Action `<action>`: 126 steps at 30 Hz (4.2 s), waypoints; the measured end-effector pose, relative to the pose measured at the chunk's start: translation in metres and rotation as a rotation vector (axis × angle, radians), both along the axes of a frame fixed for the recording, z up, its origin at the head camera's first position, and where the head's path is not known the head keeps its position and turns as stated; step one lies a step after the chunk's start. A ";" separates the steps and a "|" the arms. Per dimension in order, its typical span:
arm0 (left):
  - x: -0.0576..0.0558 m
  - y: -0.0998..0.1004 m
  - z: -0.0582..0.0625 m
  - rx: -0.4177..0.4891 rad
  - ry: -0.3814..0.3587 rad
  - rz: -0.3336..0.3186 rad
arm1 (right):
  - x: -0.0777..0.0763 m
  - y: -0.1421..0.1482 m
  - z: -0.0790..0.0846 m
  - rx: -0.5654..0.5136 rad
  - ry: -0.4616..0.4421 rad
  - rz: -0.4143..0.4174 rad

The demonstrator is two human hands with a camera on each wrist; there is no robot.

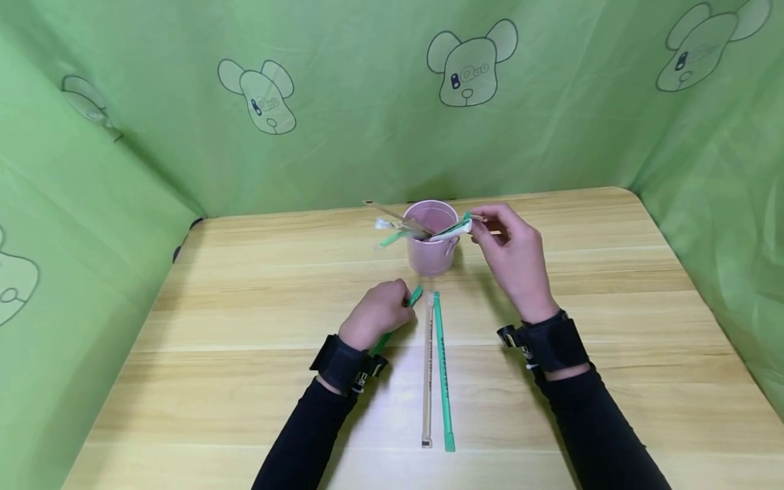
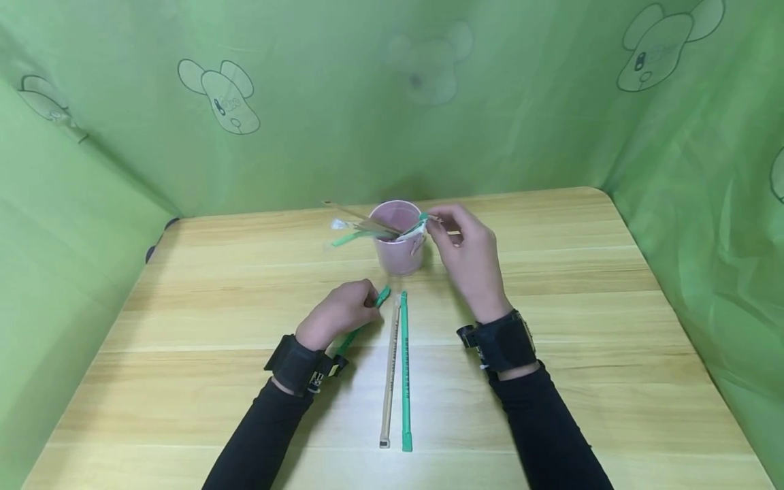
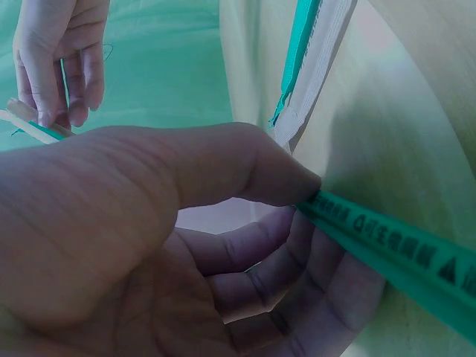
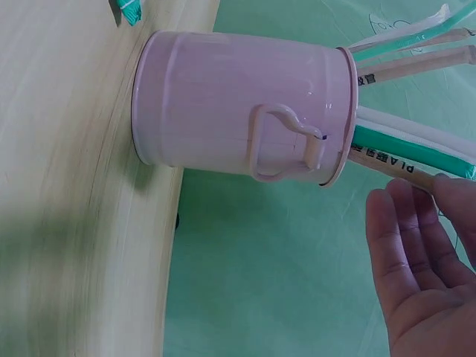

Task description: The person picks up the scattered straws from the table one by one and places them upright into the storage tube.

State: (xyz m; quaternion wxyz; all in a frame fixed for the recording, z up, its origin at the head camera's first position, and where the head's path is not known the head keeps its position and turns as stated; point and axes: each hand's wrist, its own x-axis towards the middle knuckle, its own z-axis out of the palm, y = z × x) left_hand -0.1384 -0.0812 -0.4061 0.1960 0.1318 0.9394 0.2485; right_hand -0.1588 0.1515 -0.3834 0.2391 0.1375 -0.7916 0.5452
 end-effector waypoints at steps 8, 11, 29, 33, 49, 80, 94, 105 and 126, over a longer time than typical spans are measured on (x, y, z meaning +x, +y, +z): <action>0.000 -0.003 0.000 0.056 0.023 0.003 | 0.000 0.004 -0.001 0.050 -0.062 -0.004; -0.001 -0.006 0.000 0.107 0.013 0.027 | -0.001 0.004 -0.001 0.055 -0.072 0.000; 0.000 -0.031 0.044 0.451 0.220 0.120 | -0.002 0.004 0.000 0.104 -0.139 0.038; 0.000 -0.035 0.054 0.583 0.348 0.161 | -0.002 0.004 -0.001 0.110 -0.149 0.047; 0.000 -0.027 0.065 1.353 0.623 0.339 | -0.001 0.002 -0.001 0.127 -0.170 0.047; -0.012 -0.022 0.044 1.196 0.872 0.245 | -0.001 -0.001 -0.003 0.129 -0.179 0.103; -0.020 -0.022 0.021 0.886 0.817 0.217 | -0.002 -0.001 -0.011 0.163 -0.310 0.042; -0.022 -0.020 0.015 0.725 0.673 0.222 | 0.001 -0.012 -0.030 0.282 -0.426 0.015; -0.022 -0.025 0.011 0.639 0.535 0.236 | 0.017 -0.031 -0.043 0.616 -0.574 0.099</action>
